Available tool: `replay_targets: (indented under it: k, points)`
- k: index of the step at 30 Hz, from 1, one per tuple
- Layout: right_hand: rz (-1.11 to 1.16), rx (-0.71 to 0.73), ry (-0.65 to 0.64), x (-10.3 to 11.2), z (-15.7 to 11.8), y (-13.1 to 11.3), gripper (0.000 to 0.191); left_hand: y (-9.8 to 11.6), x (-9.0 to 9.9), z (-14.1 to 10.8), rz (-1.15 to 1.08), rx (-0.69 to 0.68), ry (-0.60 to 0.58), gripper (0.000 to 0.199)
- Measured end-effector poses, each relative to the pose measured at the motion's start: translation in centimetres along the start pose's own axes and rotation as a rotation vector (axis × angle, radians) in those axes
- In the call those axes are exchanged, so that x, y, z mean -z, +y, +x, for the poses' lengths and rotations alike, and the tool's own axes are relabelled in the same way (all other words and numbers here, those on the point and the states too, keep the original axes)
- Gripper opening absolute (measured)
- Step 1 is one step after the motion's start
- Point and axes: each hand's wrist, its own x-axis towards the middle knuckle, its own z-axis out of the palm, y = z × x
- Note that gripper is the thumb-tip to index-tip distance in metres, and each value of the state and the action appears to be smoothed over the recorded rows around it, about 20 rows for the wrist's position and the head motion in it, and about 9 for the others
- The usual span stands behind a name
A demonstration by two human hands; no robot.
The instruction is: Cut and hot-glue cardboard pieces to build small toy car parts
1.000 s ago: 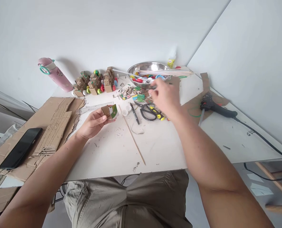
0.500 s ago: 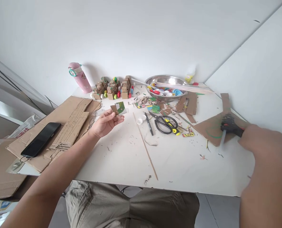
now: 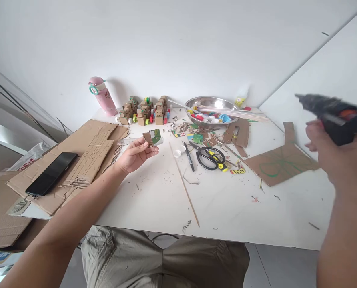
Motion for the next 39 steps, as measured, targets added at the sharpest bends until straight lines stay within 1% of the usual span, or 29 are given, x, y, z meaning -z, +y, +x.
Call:
replay_targets:
  k: [1, 2, 3, 4, 6, 7, 9, 10, 11, 12, 14, 17, 21, 25, 31, 35, 39]
  points:
    - [0.131, -0.021, 0.041, -0.8, -0.3, -2.1, 0.058, 0.0, 0.0, 0.0, 0.002, 0.005, 0.005, 0.034]
    - [0.256, -0.012, 0.006, -1.6, -0.6, -4.3, 0.057, 0.0, 0.0, 0.0, 0.005, 0.011, 0.011, 0.033]
    - [0.33, 0.026, -0.007, -2.4, -1.0, -6.3, 0.059, 0.0, 0.0, 0.0, 0.007, 0.015, 0.015, 0.031]
    - [0.39, 0.058, -0.073, -3.1, -1.4, -8.2, 0.059, 0.0, 0.0, 0.0, 0.006, 0.015, 0.019, 0.03]
    - [0.538, 0.104, -0.274, -4.6, -2.8, -11.0, 0.066, 0.0, -0.1, 0.0, -0.005, 0.008, 0.019, 0.029]
    - [0.623, 0.114, -0.402, -5.3, -3.7, -12.0, 0.068, 0.0, -0.1, -0.1, -0.013, 0.002, 0.018, 0.029]
    - [0.709, 0.089, -0.7, -6.7, -5.8, -13.0, 0.067, 0.1, -0.2, -0.1, -0.023, -0.012, 0.02, 0.03]
    - [0.739, 0.064, -0.815, -7.5, -7.0, -13.1, 0.067, 0.1, -0.2, -0.1, -0.024, -0.016, 0.024, 0.031]
    - [0.749, 0.023, -0.893, -8.2, -8.2, -13.0, 0.067, 0.0, -0.3, -0.1, -0.021, -0.017, 0.029, 0.032]
    - [0.76, -0.012, -0.917, -8.8, -9.3, -12.8, 0.068, 0.0, -0.3, -0.1, -0.017, -0.016, 0.034, 0.033]
    - [0.75, -0.029, -0.938, -9.9, -11.1, -12.2, 0.072, -0.1, -0.3, -0.1, -0.009, -0.009, 0.038, 0.036]
    - [0.714, -0.015, -0.985, -10.6, -12.3, -11.3, 0.074, -0.3, -0.4, -0.2, 0.004, -0.006, 0.034, 0.04]
    - [0.712, -0.025, -1.021, -10.6, -12.3, -10.7, 0.074, -0.4, -0.8, -0.3, 0.022, -0.021, 0.037, 0.043]
    - [0.745, -0.051, -1.031, -10.5, -12.4, -10.6, 0.072, -0.4, -1.0, -0.5, 0.039, -0.018, 0.056, 0.038]
    - [0.749, -0.025, -1.036, -10.8, -12.8, -10.4, 0.072, -0.7, -1.0, -0.5, 0.041, -0.006, 0.065, 0.04]
    - [0.808, -0.032, -1.014, -11.0, -13.1, -10.4, 0.068, -0.7, -1.1, -0.5, 0.049, -0.018, 0.073, 0.036]
    - [0.815, -0.037, -0.983, -11.2, -13.4, -10.4, 0.069, -0.6, -1.2, -0.5, 0.039, -0.03, 0.062, 0.038]
